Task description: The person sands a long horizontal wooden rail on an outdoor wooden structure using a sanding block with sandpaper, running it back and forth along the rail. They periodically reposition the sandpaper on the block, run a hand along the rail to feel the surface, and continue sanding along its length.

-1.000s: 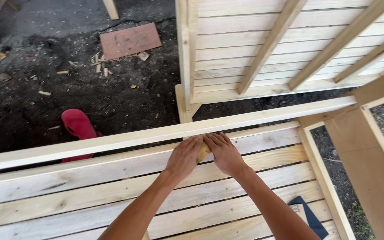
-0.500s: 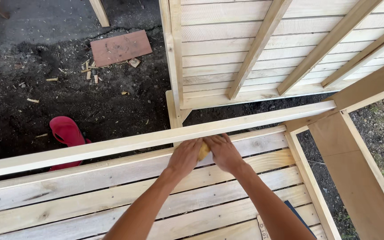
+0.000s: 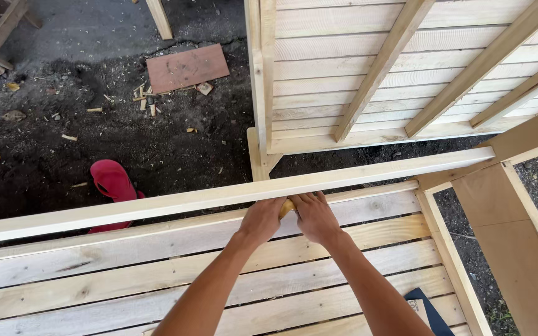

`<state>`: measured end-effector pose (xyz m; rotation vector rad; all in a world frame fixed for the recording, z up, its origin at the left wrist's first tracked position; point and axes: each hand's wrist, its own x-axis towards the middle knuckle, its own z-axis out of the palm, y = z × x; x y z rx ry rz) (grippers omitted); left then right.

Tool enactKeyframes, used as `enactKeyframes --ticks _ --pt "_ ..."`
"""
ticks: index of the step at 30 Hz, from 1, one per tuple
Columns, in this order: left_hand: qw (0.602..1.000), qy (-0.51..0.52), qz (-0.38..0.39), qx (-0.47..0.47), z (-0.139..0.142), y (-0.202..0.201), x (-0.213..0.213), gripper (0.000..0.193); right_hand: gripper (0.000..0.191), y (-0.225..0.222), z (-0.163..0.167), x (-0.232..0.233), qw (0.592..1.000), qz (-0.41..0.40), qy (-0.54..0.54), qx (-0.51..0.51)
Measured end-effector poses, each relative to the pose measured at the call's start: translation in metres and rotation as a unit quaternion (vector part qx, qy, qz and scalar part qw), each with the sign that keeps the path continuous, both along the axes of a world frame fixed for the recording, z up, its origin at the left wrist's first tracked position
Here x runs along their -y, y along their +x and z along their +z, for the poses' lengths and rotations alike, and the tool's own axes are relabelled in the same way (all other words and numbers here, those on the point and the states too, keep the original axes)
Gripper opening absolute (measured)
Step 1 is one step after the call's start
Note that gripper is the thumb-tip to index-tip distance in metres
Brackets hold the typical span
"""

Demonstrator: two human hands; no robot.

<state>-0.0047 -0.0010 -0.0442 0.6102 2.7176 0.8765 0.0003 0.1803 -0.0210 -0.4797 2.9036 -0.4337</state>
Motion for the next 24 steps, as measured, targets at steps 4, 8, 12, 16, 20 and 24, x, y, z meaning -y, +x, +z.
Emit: enactKeyframes --ticks 4,8,12,16,20,24 --pt "0.975 0.059 -0.035 -0.211 -0.007 0.01 0.007 0.059 0.055 0.014 -0.004 0.002 0.986 0.077 0.019 -0.145" --pt "0.974 0.059 -0.033 -0.217 -0.013 0.014 0.019 0.056 0.049 0.021 -0.004 0.007 0.994 0.052 -0.029 -0.096" --pt "0.999 0.006 0.019 -0.031 -0.011 0.004 0.023 0.043 0.047 0.002 -0.002 0.019 0.998 0.009 -0.055 -0.002" --pt "0.997 0.013 0.005 -0.082 -0.011 0.006 0.033 0.049 0.05 0.006 -0.005 0.027 0.997 0.04 -0.042 -0.052" --pt "0.974 0.044 -0.011 -0.223 -0.016 0.015 0.05 0.058 0.045 0.015 -0.008 0.033 0.99 0.082 -0.062 -0.098" --pt "0.998 -0.014 0.033 -0.048 -0.023 0.008 0.049 0.045 0.042 0.0 -0.006 0.04 0.998 0.043 -0.043 -0.022"
